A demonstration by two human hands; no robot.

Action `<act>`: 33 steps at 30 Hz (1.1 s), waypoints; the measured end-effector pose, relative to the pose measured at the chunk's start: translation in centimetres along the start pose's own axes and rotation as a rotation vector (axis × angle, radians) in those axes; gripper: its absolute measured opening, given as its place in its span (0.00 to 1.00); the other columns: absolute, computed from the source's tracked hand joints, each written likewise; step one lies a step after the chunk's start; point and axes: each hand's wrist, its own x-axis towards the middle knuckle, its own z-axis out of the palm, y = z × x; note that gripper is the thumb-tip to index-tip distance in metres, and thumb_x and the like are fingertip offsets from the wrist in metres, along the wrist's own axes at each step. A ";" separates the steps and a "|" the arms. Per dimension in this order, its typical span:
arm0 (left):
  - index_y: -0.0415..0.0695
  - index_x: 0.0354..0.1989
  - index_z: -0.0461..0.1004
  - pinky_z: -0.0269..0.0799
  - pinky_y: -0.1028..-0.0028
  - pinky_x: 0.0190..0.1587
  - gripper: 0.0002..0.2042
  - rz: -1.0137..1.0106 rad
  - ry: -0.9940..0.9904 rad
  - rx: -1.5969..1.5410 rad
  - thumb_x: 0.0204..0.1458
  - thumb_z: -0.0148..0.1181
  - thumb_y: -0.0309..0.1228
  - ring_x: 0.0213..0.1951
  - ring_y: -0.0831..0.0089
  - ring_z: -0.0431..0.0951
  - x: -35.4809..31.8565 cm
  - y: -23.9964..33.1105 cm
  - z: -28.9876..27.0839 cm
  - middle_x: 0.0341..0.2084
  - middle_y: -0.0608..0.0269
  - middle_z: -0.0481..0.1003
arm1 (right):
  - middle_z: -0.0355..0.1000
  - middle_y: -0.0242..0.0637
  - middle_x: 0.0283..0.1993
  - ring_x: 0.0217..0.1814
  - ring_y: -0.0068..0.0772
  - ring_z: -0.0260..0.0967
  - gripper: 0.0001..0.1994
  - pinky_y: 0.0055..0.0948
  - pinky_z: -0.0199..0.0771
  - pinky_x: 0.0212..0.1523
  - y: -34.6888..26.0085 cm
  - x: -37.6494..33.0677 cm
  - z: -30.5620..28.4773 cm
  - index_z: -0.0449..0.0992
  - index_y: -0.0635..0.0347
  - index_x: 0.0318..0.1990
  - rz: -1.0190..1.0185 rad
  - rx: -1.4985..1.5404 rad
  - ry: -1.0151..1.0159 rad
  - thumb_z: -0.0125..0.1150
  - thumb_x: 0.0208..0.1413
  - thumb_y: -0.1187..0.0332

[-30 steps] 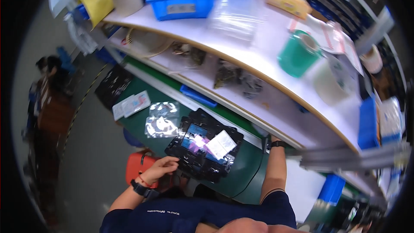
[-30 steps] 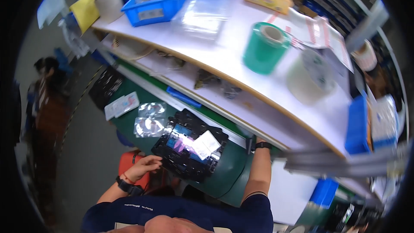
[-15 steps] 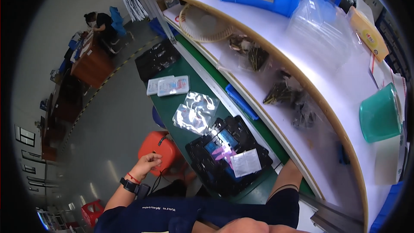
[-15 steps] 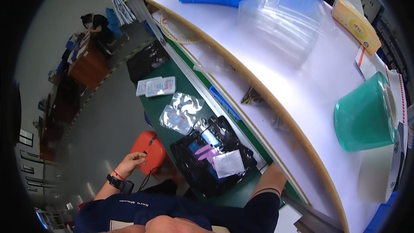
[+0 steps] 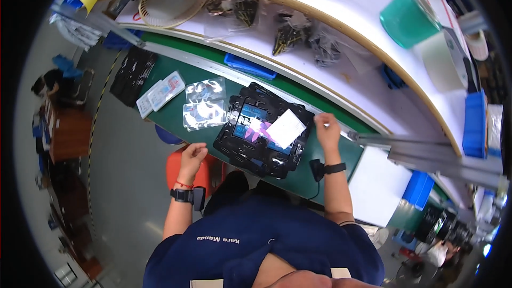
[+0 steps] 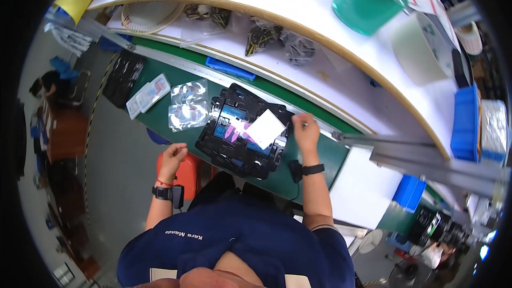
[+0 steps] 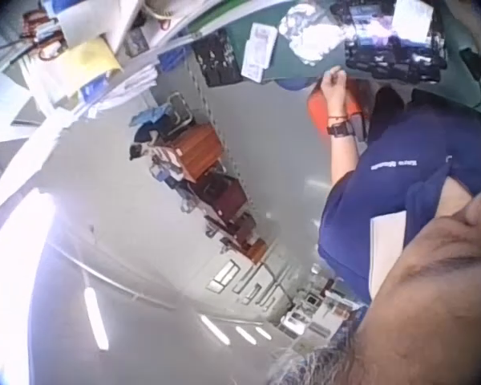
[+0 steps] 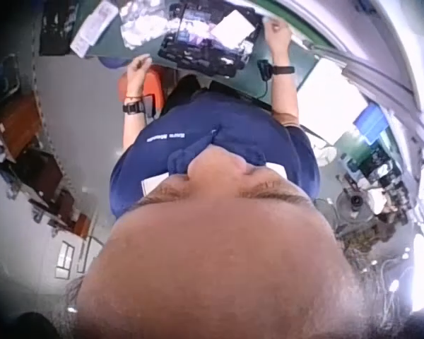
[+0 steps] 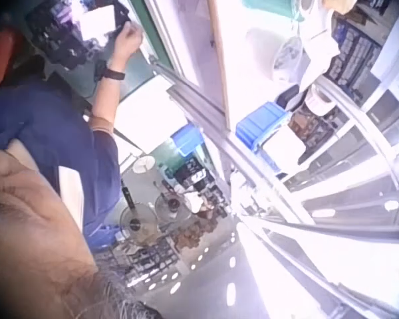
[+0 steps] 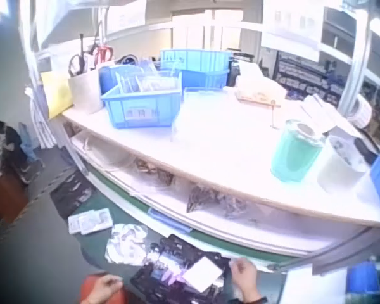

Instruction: Placing components into bags, vacuum sealing them, and organizing them into a black assembly tray.

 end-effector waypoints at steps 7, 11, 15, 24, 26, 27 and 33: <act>0.40 0.38 0.73 0.69 0.69 0.38 0.15 0.695 -0.168 0.406 0.38 0.64 0.29 0.34 0.59 0.73 6.8 2.0 8.3 0.29 0.55 0.74 | 0.65 0.42 0.42 0.45 0.45 0.62 0.33 0.39 0.63 0.45 -4.3 -5.0 3.3 0.69 0.56 0.46 0.031 -0.492 -0.101 0.74 0.26 0.57; 0.39 0.44 0.69 0.64 0.61 0.46 0.29 0.826 -0.092 0.775 0.31 0.69 0.37 0.42 0.53 0.67 7.4 3.4 12.6 0.38 0.51 0.68 | 0.63 0.42 0.43 0.46 0.45 0.60 0.36 0.39 0.62 0.46 -4.5 -4.8 3.9 0.67 0.54 0.46 0.127 -0.529 -0.136 0.76 0.21 0.58; 0.42 0.45 0.68 0.62 0.63 0.44 0.33 0.753 -0.097 0.923 0.27 0.71 0.40 0.42 0.55 0.65 7.6 3.3 13.7 0.37 0.54 0.65 | 0.62 0.44 0.44 0.47 0.49 0.59 0.37 0.38 0.62 0.48 -4.2 -4.4 4.0 0.67 0.55 0.44 0.186 -0.473 -0.182 0.77 0.18 0.64; 0.46 0.44 0.65 0.54 0.60 0.48 0.29 0.739 -0.115 0.809 0.29 0.71 0.31 0.46 0.57 0.61 7.4 2.6 13.8 0.40 0.56 0.65 | 0.63 0.49 0.45 0.47 0.48 0.64 0.43 0.36 0.67 0.47 -1.8 -4.7 2.9 0.60 0.58 0.54 0.221 -0.248 -0.090 0.74 0.21 0.75; 0.46 0.45 0.65 0.53 0.60 0.48 0.29 0.760 -0.106 0.755 0.29 0.70 0.30 0.47 0.57 0.61 7.7 2.0 13.7 0.41 0.57 0.66 | 0.68 0.45 0.39 0.38 0.40 0.69 0.40 0.30 0.71 0.40 -1.8 -4.7 2.6 0.60 0.60 0.54 0.315 -0.107 -0.042 0.70 0.26 0.79; 0.46 0.46 0.65 0.52 0.60 0.49 0.29 0.781 -0.103 0.702 0.30 0.69 0.29 0.48 0.57 0.61 7.7 1.7 13.7 0.41 0.57 0.67 | 0.68 0.45 0.39 0.38 0.40 0.69 0.40 0.30 0.71 0.40 -1.1 -4.7 2.3 0.60 0.60 0.54 0.317 -0.109 -0.038 0.70 0.26 0.79; 0.49 0.50 0.64 0.52 0.63 0.48 0.30 0.767 -0.068 0.628 0.32 0.67 0.26 0.42 0.61 0.66 8.5 1.5 13.4 0.28 0.66 0.71 | 0.72 0.41 0.40 0.38 0.30 0.71 0.27 0.24 0.70 0.41 -2.5 -5.4 -1.5 0.65 0.68 0.51 0.396 0.506 0.073 0.61 0.37 0.85</act>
